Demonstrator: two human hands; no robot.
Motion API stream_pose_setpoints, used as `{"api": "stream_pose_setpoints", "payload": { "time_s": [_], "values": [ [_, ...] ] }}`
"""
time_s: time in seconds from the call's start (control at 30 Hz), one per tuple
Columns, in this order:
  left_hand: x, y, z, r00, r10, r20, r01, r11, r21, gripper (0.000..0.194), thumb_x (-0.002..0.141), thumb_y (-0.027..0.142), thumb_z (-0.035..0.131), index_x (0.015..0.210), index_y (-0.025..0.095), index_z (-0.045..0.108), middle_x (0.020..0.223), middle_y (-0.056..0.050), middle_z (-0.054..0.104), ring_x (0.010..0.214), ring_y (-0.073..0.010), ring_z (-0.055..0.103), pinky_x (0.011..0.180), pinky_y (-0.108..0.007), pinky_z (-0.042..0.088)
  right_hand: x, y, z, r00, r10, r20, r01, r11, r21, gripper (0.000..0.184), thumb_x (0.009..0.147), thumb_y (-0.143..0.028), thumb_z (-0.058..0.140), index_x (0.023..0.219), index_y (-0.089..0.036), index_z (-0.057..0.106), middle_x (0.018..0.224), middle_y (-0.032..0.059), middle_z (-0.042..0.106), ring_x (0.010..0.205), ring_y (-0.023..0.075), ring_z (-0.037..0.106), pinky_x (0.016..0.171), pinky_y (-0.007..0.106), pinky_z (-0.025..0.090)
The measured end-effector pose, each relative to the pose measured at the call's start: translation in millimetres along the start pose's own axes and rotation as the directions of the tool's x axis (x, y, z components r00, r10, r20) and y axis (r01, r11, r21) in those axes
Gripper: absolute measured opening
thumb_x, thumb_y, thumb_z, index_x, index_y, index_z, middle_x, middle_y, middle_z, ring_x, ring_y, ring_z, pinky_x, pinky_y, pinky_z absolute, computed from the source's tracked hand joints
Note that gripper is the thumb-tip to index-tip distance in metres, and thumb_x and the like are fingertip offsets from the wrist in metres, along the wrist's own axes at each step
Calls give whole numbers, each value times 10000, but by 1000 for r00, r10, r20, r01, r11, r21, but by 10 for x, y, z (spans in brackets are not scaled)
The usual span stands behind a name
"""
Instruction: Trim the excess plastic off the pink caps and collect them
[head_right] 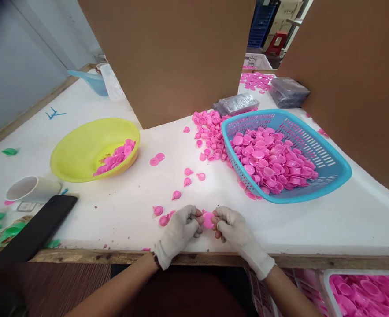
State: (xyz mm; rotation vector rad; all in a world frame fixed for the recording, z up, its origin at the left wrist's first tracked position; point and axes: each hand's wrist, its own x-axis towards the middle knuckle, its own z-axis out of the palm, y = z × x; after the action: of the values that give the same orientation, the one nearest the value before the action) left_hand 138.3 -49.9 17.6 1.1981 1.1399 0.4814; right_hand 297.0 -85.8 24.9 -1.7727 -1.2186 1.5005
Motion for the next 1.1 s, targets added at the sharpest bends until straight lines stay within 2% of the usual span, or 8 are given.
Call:
{"api": "stream_pose_setpoints", "payload": {
  "time_s": [0.27, 0.43, 0.67, 0.73, 0.8, 0.93, 1.0, 1.1],
  "values": [
    [319, 4, 43, 965, -243, 96, 245, 969, -7, 58, 774, 132, 472, 794, 178, 443, 487, 40, 542, 403, -110, 539, 392, -211, 443, 250, -72, -59, 968, 96, 231, -134, 979, 154, 170, 785, -337, 478, 855, -186, 445, 621, -36, 561, 503, 88, 559, 470, 200, 432],
    [440, 61, 29, 927, -347, 144, 335, 937, 99, 97, 775, 158, 511, 834, 183, 437, 400, 60, 488, 391, -143, 550, 379, -234, 452, 419, -192, -173, 901, 249, 357, -280, 959, 40, 196, 744, -287, 548, 874, -196, 433, 596, -32, 586, 462, 92, 561, 454, 206, 442],
    [289, -6, 7, 981, -168, 94, 141, 960, 241, 116, 791, 239, 496, 897, 194, 497, 500, 47, 529, 434, -122, 554, 442, -225, 451, 428, -227, -132, 913, 258, 317, -248, 966, -71, 168, 715, -250, 549, 842, -187, 458, 569, -33, 569, 441, 80, 536, 422, 180, 401],
    [226, 32, -123, 998, 53, 18, -56, 917, 395, 143, 780, 257, 522, 913, 205, 534, 573, 30, 568, 515, -128, 572, 539, -248, 476, 349, -195, -150, 954, 152, 260, -149, 988, -29, 120, 723, -231, 520, 820, -188, 464, 569, -29, 564, 471, 88, 542, 444, 192, 406],
    [235, 126, -374, 948, 307, -82, -204, 786, 583, 174, 785, 262, 531, 949, 207, 557, 697, -7, 615, 665, -155, 597, 681, -284, 485, 255, -190, -234, 996, -33, 81, 22, 990, 141, 133, 723, -219, 502, 849, -205, 459, 626, -14, 581, 551, 114, 579, 511, 227, 450],
    [528, 323, -1097, 822, 515, -244, -128, 584, 801, 199, 837, 176, 429, 1000, 204, 540, 1072, -72, 587, 932, -203, 572, 830, -331, 457, 115, -291, -421, 895, -238, -377, 394, 819, 417, 325, 788, -285, 443, 1109, -286, 396, 973, 48, 587, 787, 156, 624, 689, 304, 505],
    [739, 348, -1397, 807, 525, -269, -93, 564, 821, 253, 824, 107, 403, 1011, 227, 523, 1198, -67, 523, 1024, -227, 532, 876, -365, 434, 141, -347, -378, 885, -303, -353, 419, 848, 324, 406, 808, -281, 416, 1209, -286, 354, 1030, 64, 554, 779, 161, 615, 674, 316, 508],
    [960, 295, -1612, 819, 525, -233, -45, 463, 885, 197, 817, 100, 432, 929, 235, 521, 1110, -50, 557, 1087, -247, 489, 942, -397, 384, 359, -381, -109, 907, -391, -154, 376, 919, -121, 459, 824, -230, 392, 1282, -239, 359, 942, 55, 549, 715, 154, 586, 660, 314, 499]
  ]
}}
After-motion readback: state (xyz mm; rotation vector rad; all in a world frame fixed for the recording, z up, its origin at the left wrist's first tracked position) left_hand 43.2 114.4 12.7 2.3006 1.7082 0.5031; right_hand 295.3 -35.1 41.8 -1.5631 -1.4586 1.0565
